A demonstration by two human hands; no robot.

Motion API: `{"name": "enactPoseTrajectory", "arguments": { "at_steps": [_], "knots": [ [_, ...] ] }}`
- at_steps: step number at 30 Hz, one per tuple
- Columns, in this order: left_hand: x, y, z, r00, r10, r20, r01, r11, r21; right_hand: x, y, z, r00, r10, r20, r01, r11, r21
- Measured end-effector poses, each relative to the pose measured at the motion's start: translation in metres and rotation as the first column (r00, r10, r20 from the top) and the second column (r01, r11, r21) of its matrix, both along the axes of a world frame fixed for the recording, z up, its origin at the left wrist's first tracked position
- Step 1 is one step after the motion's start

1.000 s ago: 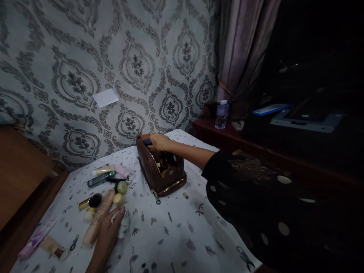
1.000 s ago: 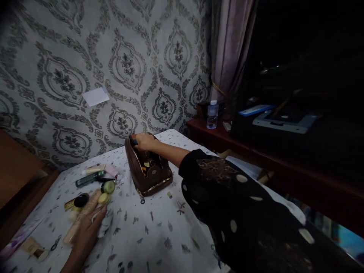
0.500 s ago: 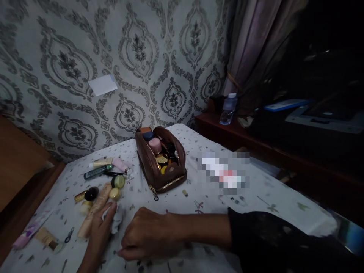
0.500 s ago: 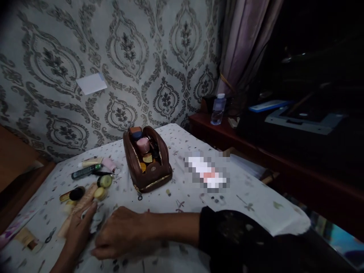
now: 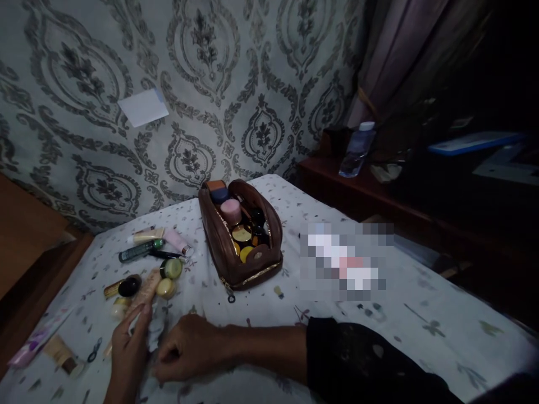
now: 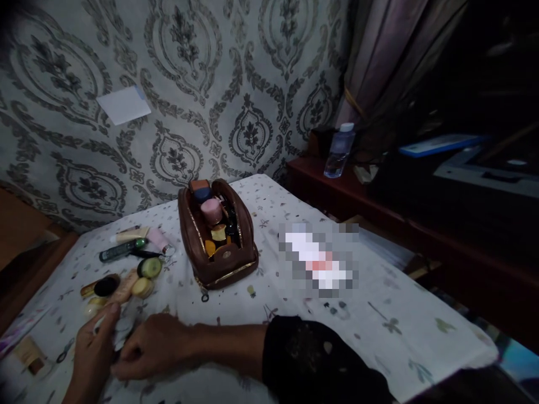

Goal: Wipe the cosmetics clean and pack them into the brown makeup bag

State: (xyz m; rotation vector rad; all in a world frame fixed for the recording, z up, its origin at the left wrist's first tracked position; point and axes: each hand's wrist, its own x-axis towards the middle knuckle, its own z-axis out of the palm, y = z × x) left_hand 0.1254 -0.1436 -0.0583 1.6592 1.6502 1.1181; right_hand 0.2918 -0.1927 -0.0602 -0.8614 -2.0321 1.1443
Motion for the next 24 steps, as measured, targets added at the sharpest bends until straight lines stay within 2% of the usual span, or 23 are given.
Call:
{"name": "enactPoseTrajectory", "arguments": {
  "at_steps": [5,10,15,24],
  "knots": [
    [0.011,-0.006,0.006,0.992,-0.109,-0.063,0.114,0.989,0.093,-0.004,0.005,0.0,0.999,-0.045,0.006,0.045,0.998,-0.041],
    [0.013,-0.014,0.007,0.971,-0.226,-0.079,0.232,0.969,0.084,-0.007,0.008,-0.002,1.0,0.004,-0.022,-0.006,0.996,-0.084],
    [0.013,-0.02,0.011,0.945,-0.322,-0.059,0.326,0.942,0.084,-0.009,0.008,-0.003,1.0,0.004,-0.023,-0.006,0.996,-0.091],
    [0.008,-0.02,0.012,0.918,-0.395,-0.035,0.396,0.911,0.115,-0.009,0.011,-0.003,0.99,0.031,-0.141,-0.052,0.988,-0.147]
  ]
}}
